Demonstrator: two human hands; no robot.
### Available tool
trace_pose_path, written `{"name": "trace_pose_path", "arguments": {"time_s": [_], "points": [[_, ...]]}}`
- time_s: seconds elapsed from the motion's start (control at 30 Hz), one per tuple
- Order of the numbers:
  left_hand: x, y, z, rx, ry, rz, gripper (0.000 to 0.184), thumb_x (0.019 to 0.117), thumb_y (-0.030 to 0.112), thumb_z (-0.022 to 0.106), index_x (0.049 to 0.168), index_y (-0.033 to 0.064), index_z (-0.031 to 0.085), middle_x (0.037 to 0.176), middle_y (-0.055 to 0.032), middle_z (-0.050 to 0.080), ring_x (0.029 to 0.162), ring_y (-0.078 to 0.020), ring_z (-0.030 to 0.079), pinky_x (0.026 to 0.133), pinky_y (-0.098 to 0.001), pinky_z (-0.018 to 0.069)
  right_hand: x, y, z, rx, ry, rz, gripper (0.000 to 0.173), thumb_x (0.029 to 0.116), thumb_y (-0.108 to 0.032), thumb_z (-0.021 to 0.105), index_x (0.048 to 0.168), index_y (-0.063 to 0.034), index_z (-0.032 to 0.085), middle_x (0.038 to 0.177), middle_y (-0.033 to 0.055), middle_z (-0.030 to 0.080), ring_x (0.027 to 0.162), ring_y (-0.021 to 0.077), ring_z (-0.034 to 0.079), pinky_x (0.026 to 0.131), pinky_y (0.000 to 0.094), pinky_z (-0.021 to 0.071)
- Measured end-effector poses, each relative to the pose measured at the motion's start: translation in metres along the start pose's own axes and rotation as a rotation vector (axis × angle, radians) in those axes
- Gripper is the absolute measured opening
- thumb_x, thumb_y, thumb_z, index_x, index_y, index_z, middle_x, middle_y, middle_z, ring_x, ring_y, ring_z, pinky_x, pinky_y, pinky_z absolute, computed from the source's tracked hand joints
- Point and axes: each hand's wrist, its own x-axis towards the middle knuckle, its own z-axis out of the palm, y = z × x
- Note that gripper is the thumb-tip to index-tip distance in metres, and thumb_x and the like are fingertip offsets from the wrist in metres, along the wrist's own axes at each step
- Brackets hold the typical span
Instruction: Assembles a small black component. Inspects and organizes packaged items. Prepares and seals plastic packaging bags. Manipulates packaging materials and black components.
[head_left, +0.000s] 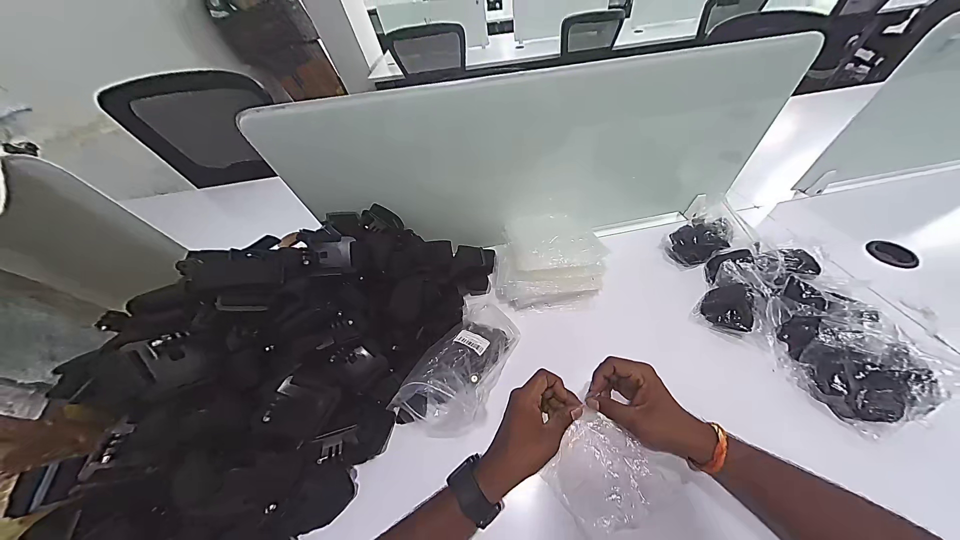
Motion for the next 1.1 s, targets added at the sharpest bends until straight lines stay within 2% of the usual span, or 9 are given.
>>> {"name": "trace_pose_path", "arguments": {"time_s": [0.1,0.27,0.33,0.43,0.53,0.63,0.77,0.93,1.1], "points": [[-0.001,0.000,0.001,-0.027,0.026,0.001,0.016,0.0904,0.001,0.072,0.099,0.0035,0.058,0.090,-0.0031,0.073,0.073,-0.0083,0.068,0.068,-0.0243,0.0571,0.001,-0.001,-0.010,0.051,0.027,-0.013,0.012,0.0884,0.001,0.072,0.094,-0.0070,0.066,0.085,-0.0013,0.069,0.076,0.0076,0.066,0.071,0.0251,0.0565],[-0.008,0.009,0.004,0.052,0.030,0.085,0.010,0.0902,0.001,0.068,0.093,0.0037,0.059,0.082,0.0000,0.067,0.065,-0.0026,0.058,0.059,-0.0186,0.0493,-0.003,-0.005,-0.004,0.094,-0.005,-0.025,0.011,0.0882,0.002,0.069,0.091,-0.0082,0.070,0.085,-0.0039,0.069,0.078,0.0048,0.065,0.074,0.0235,0.0565],[-0.008,0.007,0.002,0.077,0.024,0.102,0.009,0.0913,0.002,0.068,0.093,0.0035,0.059,0.083,-0.0008,0.067,0.067,-0.0036,0.060,0.061,-0.0197,0.0507,-0.004,-0.005,-0.004,0.068,-0.018,-0.043,0.009,0.0896,0.001,0.069,0.092,-0.0077,0.071,0.086,-0.0035,0.070,0.080,0.0045,0.066,0.076,0.0232,0.0569],[-0.003,-0.002,-0.001,0.059,0.027,0.074,0.012,0.0921,0.004,0.071,0.100,0.0026,0.061,0.090,-0.0023,0.072,0.073,-0.0067,0.067,0.068,-0.0231,0.0575,-0.002,-0.003,-0.006,0.051,0.019,-0.056,0.009,0.0899,0.002,0.070,0.095,-0.0062,0.071,0.088,-0.0014,0.071,0.081,0.0064,0.067,0.076,0.0249,0.0579],[-0.002,-0.002,0.000,0.040,0.060,0.062,0.010,0.0931,0.004,0.070,0.102,0.0018,0.065,0.093,-0.0030,0.073,0.075,-0.0064,0.067,0.070,-0.0221,0.0576,-0.001,-0.001,-0.011,0.071,0.106,-0.071,0.014,0.0890,0.003,0.070,0.098,-0.0072,0.070,0.090,-0.0022,0.071,0.080,0.0065,0.067,0.075,0.0255,0.0589],[-0.004,0.004,0.001,0.036,0.112,0.098,0.005,0.0915,0.000,0.068,0.095,0.0024,0.064,0.090,-0.0020,0.073,0.074,-0.0049,0.067,0.069,-0.0206,0.0569,0.000,0.001,-0.013,0.087,0.122,-0.079,0.015,0.0889,0.003,0.071,0.100,-0.0080,0.070,0.091,-0.0025,0.072,0.079,0.0066,0.068,0.075,0.0255,0.0594],[-0.008,0.008,0.003,0.013,0.161,0.129,0.008,0.0894,-0.004,0.065,0.088,0.0035,0.064,0.088,-0.0026,0.074,0.076,-0.0065,0.069,0.070,-0.0223,0.0583,0.000,0.001,-0.011,0.092,0.098,-0.083,0.015,0.0903,0.001,0.072,0.102,-0.0081,0.070,0.093,-0.0020,0.072,0.081,0.0070,0.068,0.076,0.0259,0.0596],[-0.003,-0.001,0.001,-0.036,0.205,0.082,0.010,0.0910,0.005,0.073,0.098,0.0020,0.067,0.091,-0.0037,0.072,0.077,-0.0086,0.069,0.070,-0.0236,0.0588,0.001,0.001,-0.016,0.055,0.227,-0.181,0.015,0.0895,0.000,0.073,0.099,-0.0115,0.070,0.092,-0.0035,0.071,0.082,0.0070,0.068,0.077,0.0252,0.0599],[-0.001,0.002,0.001,-0.080,0.266,0.049,0.017,0.0881,0.002,0.074,0.100,0.0020,0.062,0.081,-0.0016,0.068,0.065,-0.0064,0.063,0.059,-0.0209,0.0537,0.004,0.001,-0.022,0.035,0.313,-0.206,0.018,0.0875,0.002,0.073,0.098,-0.0110,0.070,0.091,-0.0031,0.072,0.081,0.0076,0.069,0.076,0.0254,0.0603]]}}
